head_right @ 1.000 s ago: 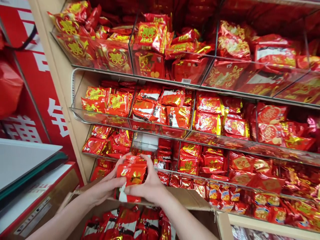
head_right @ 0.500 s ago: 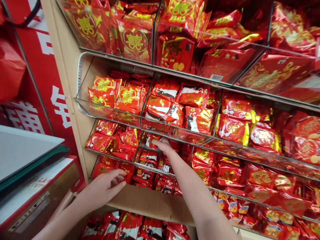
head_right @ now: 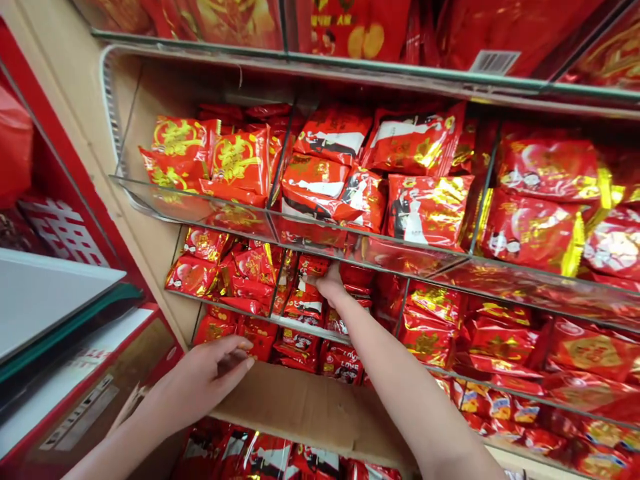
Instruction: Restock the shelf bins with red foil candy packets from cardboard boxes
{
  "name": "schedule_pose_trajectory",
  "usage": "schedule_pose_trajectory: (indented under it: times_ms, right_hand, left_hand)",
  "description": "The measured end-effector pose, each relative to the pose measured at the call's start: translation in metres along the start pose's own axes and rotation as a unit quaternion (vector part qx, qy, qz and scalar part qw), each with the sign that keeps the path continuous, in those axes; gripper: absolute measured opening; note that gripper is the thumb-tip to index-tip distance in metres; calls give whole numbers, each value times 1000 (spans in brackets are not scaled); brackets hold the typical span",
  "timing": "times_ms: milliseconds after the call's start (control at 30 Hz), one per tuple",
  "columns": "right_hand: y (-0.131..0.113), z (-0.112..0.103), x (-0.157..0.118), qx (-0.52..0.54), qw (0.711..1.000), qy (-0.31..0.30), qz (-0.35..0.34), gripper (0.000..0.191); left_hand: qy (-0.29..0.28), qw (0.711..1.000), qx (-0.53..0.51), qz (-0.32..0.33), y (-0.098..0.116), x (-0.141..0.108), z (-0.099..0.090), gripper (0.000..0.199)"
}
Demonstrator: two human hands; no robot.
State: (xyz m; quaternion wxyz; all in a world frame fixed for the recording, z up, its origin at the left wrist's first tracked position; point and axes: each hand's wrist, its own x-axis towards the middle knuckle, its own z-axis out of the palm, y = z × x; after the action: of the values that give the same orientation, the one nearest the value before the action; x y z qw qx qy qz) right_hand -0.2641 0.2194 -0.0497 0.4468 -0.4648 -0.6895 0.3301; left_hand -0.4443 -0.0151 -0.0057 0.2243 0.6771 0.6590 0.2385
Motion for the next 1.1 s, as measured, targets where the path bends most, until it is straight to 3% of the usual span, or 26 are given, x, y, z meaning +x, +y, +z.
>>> schedule_pose_trajectory:
  times_ms: [300,533,667,800,967,1100]
  right_hand:
    - [-8,-6,1,-31,999,23,-18,72]
    - [-25,-14,0,-122,987,55,-93,77]
    - [-44,-16,-10,-261,952,51,-152,54]
    - [-61,-20,-21,-357,910,-17,-210,34]
    - [-65,-16,-31,-412,861,-137,-266,35]
    - [-65,-7,-35,-446,829,-199,-272,40]
  left_hand:
    - [-20,1000,-7,1,-3,-1,1,13]
    - [-18,1000,-9,0,-5,-3,3,14]
    - [-14,1000,-17,-8,-5,-2,2,15]
    - [-4,1000,-20,-5,-3,-4,1,15]
    - [-4,1000,-20,-10,-3,-4,2,14]
    - [-8,1000,-21,-2,-4,-4,1,14]
